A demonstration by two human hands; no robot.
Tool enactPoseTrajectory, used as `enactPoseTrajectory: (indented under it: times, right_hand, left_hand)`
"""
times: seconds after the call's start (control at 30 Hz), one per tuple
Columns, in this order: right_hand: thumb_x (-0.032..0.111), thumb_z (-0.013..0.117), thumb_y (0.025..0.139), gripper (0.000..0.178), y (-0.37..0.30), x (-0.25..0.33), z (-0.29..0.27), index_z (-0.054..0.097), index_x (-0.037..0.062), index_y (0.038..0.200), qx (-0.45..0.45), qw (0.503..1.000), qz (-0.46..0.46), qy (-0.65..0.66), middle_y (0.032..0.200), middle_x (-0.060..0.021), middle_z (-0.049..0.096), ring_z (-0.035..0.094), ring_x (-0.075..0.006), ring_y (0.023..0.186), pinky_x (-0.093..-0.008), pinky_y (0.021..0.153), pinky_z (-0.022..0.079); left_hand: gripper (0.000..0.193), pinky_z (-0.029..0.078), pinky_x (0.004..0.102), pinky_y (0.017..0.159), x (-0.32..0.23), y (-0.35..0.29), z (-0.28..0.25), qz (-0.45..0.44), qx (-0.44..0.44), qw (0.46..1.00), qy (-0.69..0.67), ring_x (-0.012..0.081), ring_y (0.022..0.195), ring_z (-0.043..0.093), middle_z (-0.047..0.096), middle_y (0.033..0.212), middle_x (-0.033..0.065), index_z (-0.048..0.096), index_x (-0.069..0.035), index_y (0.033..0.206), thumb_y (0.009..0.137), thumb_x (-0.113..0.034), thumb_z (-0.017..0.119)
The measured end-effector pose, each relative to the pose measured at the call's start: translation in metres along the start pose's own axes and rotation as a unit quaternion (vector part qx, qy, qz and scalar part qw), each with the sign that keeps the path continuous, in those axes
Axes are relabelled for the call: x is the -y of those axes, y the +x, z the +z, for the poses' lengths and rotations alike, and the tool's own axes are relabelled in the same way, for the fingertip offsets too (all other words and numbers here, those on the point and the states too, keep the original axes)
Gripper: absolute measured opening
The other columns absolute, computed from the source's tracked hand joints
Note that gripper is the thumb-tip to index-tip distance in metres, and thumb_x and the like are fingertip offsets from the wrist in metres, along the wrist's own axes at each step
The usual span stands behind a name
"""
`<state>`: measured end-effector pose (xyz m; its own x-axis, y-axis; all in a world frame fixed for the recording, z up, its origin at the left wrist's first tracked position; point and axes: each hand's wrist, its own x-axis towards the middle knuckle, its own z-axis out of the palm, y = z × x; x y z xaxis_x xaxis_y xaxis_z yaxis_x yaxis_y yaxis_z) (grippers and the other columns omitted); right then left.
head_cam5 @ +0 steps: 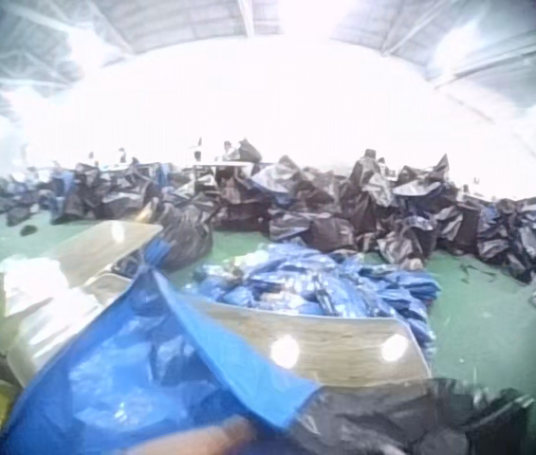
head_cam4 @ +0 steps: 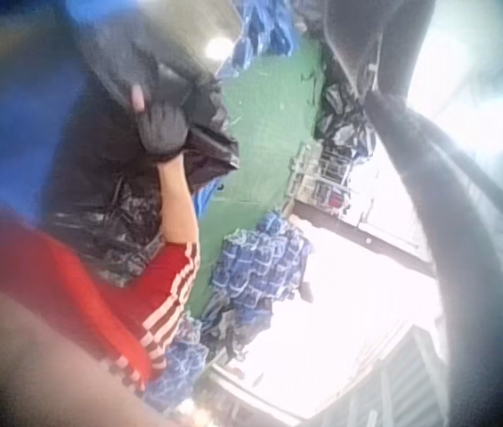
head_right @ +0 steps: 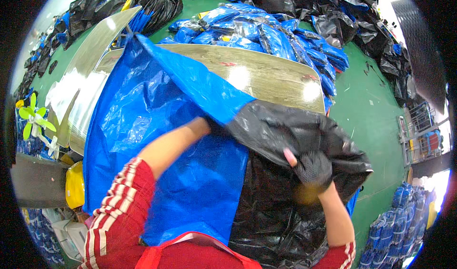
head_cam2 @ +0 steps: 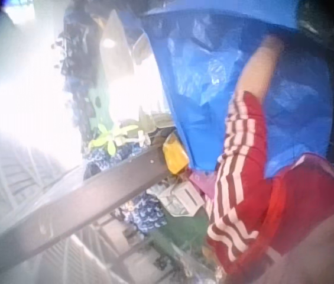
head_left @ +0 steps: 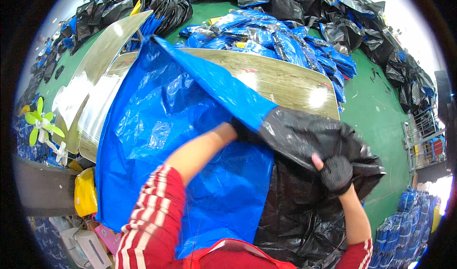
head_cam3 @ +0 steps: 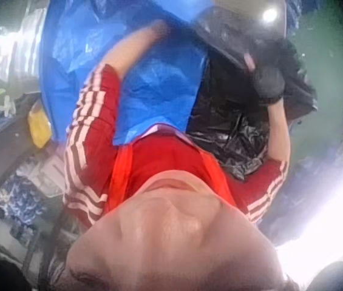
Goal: The person folds a blue and black tarp on a table, places it into a clear plastic bag, and seals the bag. The person repeats this process for multiple tarps, stacking the packaged items on the table.
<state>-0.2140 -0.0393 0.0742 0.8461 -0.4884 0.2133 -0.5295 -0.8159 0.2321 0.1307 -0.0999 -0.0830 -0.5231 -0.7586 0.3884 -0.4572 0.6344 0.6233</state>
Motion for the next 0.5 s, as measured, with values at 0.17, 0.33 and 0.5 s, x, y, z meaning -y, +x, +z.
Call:
enactPoseTrajectory:
  times: [0.17,0.33,0.5]
  right_hand:
    - [0.016,0.057,0.080,0.046,-0.092,0.000,0.044,0.062,0.0297,0.123,0.081,0.995,0.021,-0.046,0.066,-0.0046,0.053,0.055,-0.0257,0.061,-0.0396,0.051,0.042]
    - [0.022,0.052,0.084,0.044,-0.083,-0.004,0.049,0.058,0.0331,0.126,0.063,0.997,-0.021,0.030,0.073,-0.0066,0.058,0.059,-0.0275,0.071,-0.0411,0.064,0.046]
    - [0.029,0.054,0.088,0.037,-0.034,0.002,0.032,0.059,0.0311,0.125,0.346,0.936,-0.034,-0.046,0.085,-0.0071,0.066,0.064,-0.0285,0.083,-0.0444,0.074,0.046]
  left_hand:
    - [0.051,0.032,0.0452,0.109,0.052,-0.206,-0.167,-0.160,0.012,0.928,0.336,0.0387,0.125,0.044,0.052,0.131,0.0213,0.055,-0.005,0.125,0.088,-0.040,0.056]
    - [0.061,0.033,0.0416,0.109,0.008,-0.307,-0.312,-0.626,-0.033,0.644,0.439,0.0386,0.131,0.041,0.038,0.146,0.0220,0.034,-0.006,0.145,0.091,-0.029,0.051]
    - [0.041,0.032,0.0414,0.109,-0.032,-0.133,-0.342,-0.076,-0.206,0.773,0.595,0.0362,0.126,0.047,0.053,0.133,0.0194,0.052,-0.008,0.132,0.092,-0.019,0.051]
